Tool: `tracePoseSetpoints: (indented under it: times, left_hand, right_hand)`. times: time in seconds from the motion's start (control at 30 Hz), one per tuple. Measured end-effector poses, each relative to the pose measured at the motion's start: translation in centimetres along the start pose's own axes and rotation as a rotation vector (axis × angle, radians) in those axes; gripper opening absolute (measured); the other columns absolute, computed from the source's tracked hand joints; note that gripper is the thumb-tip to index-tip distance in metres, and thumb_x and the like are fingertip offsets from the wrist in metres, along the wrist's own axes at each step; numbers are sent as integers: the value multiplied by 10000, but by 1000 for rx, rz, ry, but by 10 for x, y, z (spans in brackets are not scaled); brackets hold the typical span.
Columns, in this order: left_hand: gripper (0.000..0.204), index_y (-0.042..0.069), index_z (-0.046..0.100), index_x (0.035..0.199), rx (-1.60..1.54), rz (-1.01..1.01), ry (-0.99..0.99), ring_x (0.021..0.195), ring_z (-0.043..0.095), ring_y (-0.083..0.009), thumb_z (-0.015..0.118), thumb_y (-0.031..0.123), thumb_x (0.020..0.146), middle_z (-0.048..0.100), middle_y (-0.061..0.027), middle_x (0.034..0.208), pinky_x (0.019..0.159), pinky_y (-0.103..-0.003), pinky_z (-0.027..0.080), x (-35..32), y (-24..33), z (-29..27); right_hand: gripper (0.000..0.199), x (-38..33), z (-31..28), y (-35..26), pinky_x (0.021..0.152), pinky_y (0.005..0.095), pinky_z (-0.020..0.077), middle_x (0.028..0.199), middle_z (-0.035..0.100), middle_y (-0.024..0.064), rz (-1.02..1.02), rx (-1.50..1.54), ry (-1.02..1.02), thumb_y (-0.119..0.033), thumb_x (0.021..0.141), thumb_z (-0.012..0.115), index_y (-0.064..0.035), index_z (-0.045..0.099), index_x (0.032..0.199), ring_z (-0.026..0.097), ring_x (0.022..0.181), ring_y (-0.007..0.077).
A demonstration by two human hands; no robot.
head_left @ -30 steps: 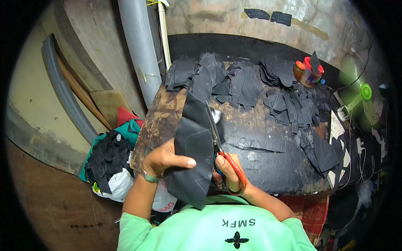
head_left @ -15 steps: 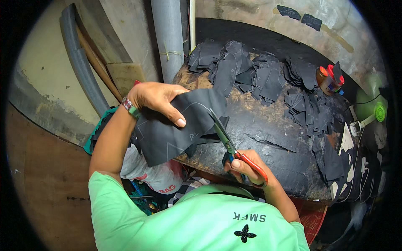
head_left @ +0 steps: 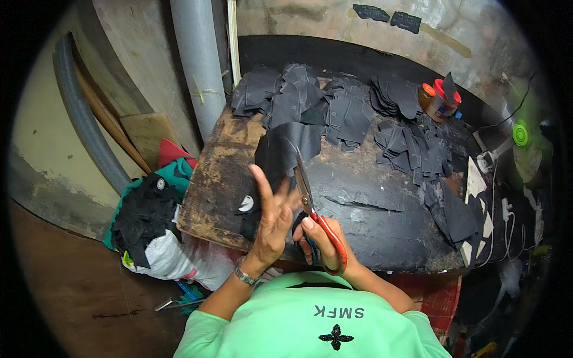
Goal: The person sits at a low workbench and repeatedly cuts black rubber sheets into small shapes using scissors. They pick up sheets, cut along marked lines, and place the cut pieces into a pile on the table.
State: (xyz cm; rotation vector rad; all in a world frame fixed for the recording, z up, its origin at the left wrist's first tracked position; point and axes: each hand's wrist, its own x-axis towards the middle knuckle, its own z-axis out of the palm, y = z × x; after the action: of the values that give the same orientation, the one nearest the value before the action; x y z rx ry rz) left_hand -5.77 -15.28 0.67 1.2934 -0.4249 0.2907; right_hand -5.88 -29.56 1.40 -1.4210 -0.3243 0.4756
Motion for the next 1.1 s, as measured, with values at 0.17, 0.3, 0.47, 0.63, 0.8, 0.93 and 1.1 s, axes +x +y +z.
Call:
tracePoseSetpoints:
  times: [0.17, 0.3, 0.47, 0.63, 0.8, 0.93, 1.1]
  left_hand:
    - [596, 12, 202, 1447, 23, 131, 313, 957, 513, -43, 524, 76, 949, 396, -111, 1474, 808, -198, 416, 26, 11, -11]
    - [546, -49, 405, 1398, -58, 224, 429, 952, 563, -49, 556, -117, 878, 458, -119, 1425, 799, -183, 472, 37, 25, 2]
    - [539, -72, 405, 1383, -85, 238, 456, 1047, 588, -119, 558, -135, 870, 476, -152, 1391, 890, -245, 501, 34, 36, 3]
    - [543, -72, 399, 1387, -53, 200, 398, 1059, 584, -119, 557, -135, 871, 455, -152, 1415, 889, -236, 499, 31, 38, -2]
    - [551, -71, 395, 1390, -27, 202, 380, 1074, 580, -117, 557, -139, 868, 440, -156, 1432, 893, -227, 495, 30, 37, -2]
    - [554, -71, 391, 1392, -73, 186, 373, 1077, 578, -118, 556, -140, 868, 447, -154, 1425, 897, -229, 493, 30, 37, -2]
    - [554, -70, 392, 1393, -95, 164, 354, 1066, 579, -116, 556, -141, 868, 476, -147, 1392, 900, -236, 498, 30, 39, -2]
  right_hand:
    - [458, -9, 2, 1, 444, 240, 367, 540, 460, 8, -83, -90, -9, -458, 959, 511, -43, 541, 768, 449, 469, 85]
    - [478, -1, 2, 5, 551, 302, 395, 654, 484, 40, -165, -141, -53, -505, 936, 530, -29, 548, 905, 468, 603, 142]
    - [593, 1, 1, 2, 601, 338, 417, 698, 496, 73, -143, -155, -81, -594, 881, 556, -10, 546, 985, 493, 663, 178]
    - [594, 1, -2, -6, 562, 338, 405, 642, 475, 72, -165, -261, -44, -597, 872, 572, -7, 536, 929, 472, 614, 170]
    - [530, 1, -2, -7, 509, 321, 376, 569, 426, 56, -180, -276, -17, -536, 875, 611, -15, 516, 846, 416, 562, 134]
    - [492, -3, -2, -5, 496, 304, 353, 555, 391, 32, -141, -213, -29, -485, 883, 625, -21, 491, 791, 386, 560, 102]
    - [451, -4, 0, -1, 476, 283, 311, 560, 370, -27, -146, -140, 2, -419, 891, 649, -39, 478, 719, 349, 562, 71]
